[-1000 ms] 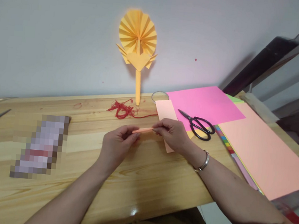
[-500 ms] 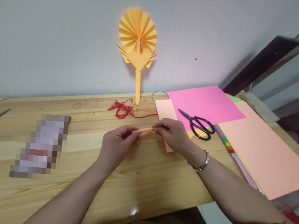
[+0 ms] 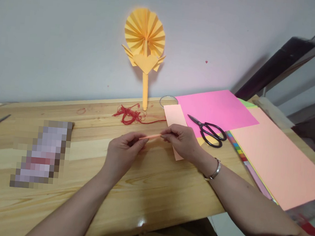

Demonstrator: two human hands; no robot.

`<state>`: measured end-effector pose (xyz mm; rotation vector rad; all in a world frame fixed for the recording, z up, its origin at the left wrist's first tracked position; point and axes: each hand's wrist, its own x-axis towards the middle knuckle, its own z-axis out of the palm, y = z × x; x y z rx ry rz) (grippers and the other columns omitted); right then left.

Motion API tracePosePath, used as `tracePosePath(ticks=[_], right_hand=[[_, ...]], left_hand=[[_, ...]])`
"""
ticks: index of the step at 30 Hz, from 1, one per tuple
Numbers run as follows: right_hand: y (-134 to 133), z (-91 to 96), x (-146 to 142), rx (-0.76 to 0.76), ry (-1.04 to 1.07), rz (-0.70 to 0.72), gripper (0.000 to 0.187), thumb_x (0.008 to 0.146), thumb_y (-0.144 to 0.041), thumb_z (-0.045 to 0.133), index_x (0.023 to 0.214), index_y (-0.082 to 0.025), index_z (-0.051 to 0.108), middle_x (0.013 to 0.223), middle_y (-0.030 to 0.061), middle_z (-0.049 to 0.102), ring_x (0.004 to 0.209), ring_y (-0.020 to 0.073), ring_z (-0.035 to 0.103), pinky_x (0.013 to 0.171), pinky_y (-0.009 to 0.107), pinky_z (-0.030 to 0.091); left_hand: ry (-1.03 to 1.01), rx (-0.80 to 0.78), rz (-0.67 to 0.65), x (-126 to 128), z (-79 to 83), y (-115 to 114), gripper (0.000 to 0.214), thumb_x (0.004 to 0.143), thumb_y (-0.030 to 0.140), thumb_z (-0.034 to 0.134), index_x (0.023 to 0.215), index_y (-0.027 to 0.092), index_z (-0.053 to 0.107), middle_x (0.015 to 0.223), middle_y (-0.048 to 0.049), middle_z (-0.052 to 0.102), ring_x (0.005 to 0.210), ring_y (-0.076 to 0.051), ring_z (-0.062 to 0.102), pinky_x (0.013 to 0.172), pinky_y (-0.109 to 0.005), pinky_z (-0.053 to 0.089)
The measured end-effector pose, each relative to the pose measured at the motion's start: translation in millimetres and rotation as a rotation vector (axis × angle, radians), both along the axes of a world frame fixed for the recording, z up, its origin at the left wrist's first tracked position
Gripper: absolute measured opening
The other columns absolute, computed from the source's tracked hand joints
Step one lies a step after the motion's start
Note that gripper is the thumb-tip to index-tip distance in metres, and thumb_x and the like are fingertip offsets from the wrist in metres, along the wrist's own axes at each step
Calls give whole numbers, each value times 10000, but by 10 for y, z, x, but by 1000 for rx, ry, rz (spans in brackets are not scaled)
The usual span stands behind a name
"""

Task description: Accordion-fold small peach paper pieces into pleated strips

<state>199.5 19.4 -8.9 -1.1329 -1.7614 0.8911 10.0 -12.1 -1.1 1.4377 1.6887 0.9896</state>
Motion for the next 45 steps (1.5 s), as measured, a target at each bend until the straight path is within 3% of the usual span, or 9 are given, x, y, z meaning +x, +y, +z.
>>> tracePosePath(ticks=[8, 14, 18, 21, 33, 45], right_hand=[[5, -2, 1, 6, -10, -6, 78, 763, -131, 615, 741, -167, 681, 652, -8, 652, 612, 105, 586, 606, 222, 466], [4, -5, -1, -2, -17, -3, 76, 763, -131, 615, 750, -164, 683, 667, -3, 660, 620, 107, 592, 620, 227, 470], [-1, 3, 4, -4, -17, -2, 79, 759, -127, 614, 742, -162, 683, 674, -1, 664, 627, 110, 597, 619, 228, 469], [-6, 4, 7, -3, -16, 1, 85, 762, -131, 608, 745, -165, 684, 675, -1, 666, 634, 112, 600, 622, 229, 472], [-25, 12, -19, 14, -53, 44, 93, 766, -120, 605, 749, -167, 683, 691, 2, 660, 669, 116, 601, 634, 230, 466], [-62, 2, -26, 24, -46, 112, 98, 791, -130, 588, 789, -175, 676, 723, -3, 659, 674, 104, 596, 648, 217, 471]], left_hand=[[91, 50, 15, 5, 9, -5, 198, 703, 381, 674, 792, 210, 717, 577, 42, 612, 538, -89, 505, 514, -190, 383], [166, 206, -18, -22, -18, 8, 131, 708, 338, 678, 759, 224, 717, 576, 48, 521, 541, -85, 464, 519, -202, 367], [170, 280, -55, -31, -33, 29, 114, 699, 307, 688, 750, 208, 710, 716, 22, 559, 554, -78, 456, 496, -207, 359], [146, 281, -80, -28, -32, 43, 107, 702, 296, 685, 748, 202, 704, 800, 6, 601, 571, -79, 475, 491, -206, 366], [199, 277, -177, -30, -77, 15, 149, 759, 308, 643, 877, 274, 726, 820, -1, 649, 764, -142, 576, 679, -251, 455], [223, 325, -241, 0, -88, 0, 175, 780, 333, 621, 895, 251, 724, 779, -14, 611, 753, -140, 561, 666, -244, 451]])
